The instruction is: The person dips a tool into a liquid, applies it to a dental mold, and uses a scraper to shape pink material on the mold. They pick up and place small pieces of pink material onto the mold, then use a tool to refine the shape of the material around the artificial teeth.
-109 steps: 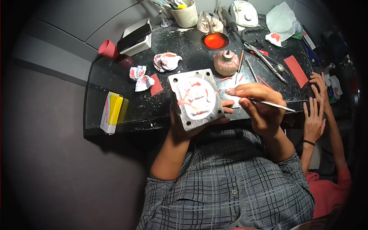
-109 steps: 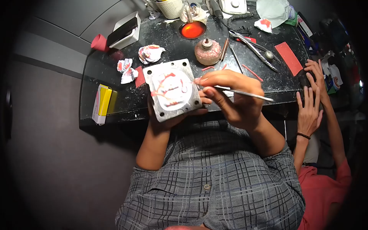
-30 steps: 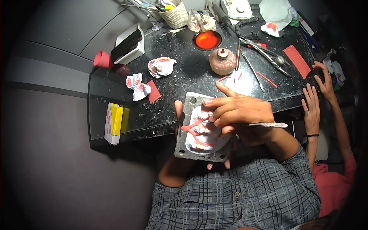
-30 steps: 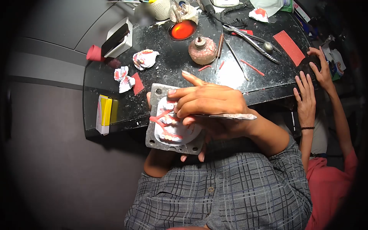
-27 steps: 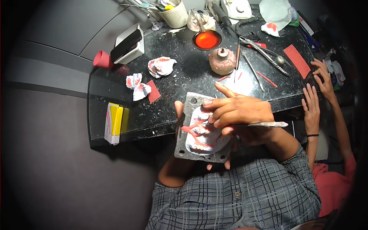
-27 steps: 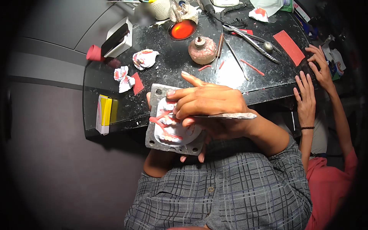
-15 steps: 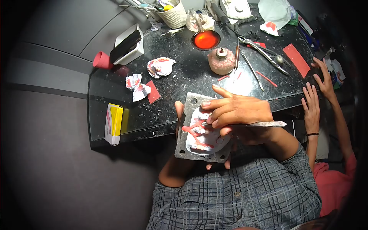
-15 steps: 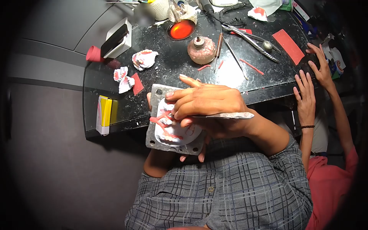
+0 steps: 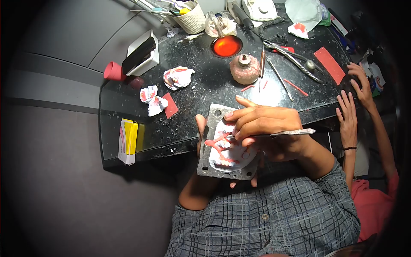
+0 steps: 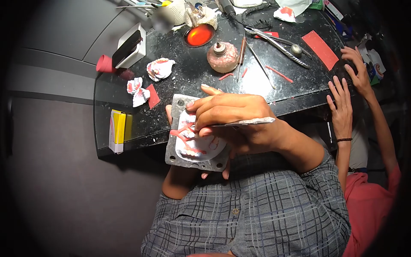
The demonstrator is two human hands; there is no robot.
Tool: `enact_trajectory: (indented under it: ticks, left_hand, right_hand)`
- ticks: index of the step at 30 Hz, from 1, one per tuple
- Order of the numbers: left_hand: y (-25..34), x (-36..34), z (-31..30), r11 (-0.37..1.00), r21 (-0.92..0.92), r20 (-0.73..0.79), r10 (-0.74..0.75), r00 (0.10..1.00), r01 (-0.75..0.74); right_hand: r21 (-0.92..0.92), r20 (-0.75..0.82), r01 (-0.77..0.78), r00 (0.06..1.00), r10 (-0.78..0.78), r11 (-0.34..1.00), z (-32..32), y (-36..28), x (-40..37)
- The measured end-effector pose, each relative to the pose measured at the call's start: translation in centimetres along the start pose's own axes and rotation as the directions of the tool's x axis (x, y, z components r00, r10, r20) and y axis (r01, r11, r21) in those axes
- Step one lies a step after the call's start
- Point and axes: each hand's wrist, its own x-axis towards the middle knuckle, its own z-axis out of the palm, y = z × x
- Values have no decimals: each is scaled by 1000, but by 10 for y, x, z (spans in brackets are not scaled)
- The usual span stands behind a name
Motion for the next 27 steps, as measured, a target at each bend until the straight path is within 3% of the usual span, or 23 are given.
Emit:
enact_trajectory:
  ticks: [3, 5, 8, 18, 21, 24, 26, 27]
  left_hand:
    - [-1, 2, 2, 994, -101, -93, 41, 995, -50]
    - [1, 1, -2, 999, 21, -115, 52, 992, -50]
    - [1, 3, 5, 1000, 12, -77, -6, 997, 7]
    - [-5, 6, 7, 990, -138, -93, 14, 996, -27]
    - [-1, 3, -6, 999, 16, -52, 34, 998, -33]
    - [6, 1, -10, 994, 74, -12, -83, 997, 83]
    - [10, 2, -5, 925, 294, 22, -260, 965, 242]
    - [5, 2, 0, 959, 193, -26, -208, 978, 209]
  right_hand:
    - [5, -5, -3, 1000, 3, 1000, 1, 0, 0]
    - [23, -13, -9, 1000, 9, 1000, 2, 2, -1]
    - [47, -26, -13, 1000, 14, 999, 3, 3, -3]
    - [110, -40, -13, 999, 17, 994, 4, 7, -4]
    - [149, -21, -35, 999, 39, 988, 1, 8, -5]
    - [159, 9, -58, 998, 57, 986, -3, 6, -5]
    - [240, -22, -81, 996, 89, 967, -4, 9, -8]
    - [321, -43, -104, 991, 124, 941, -6, 11, -8]
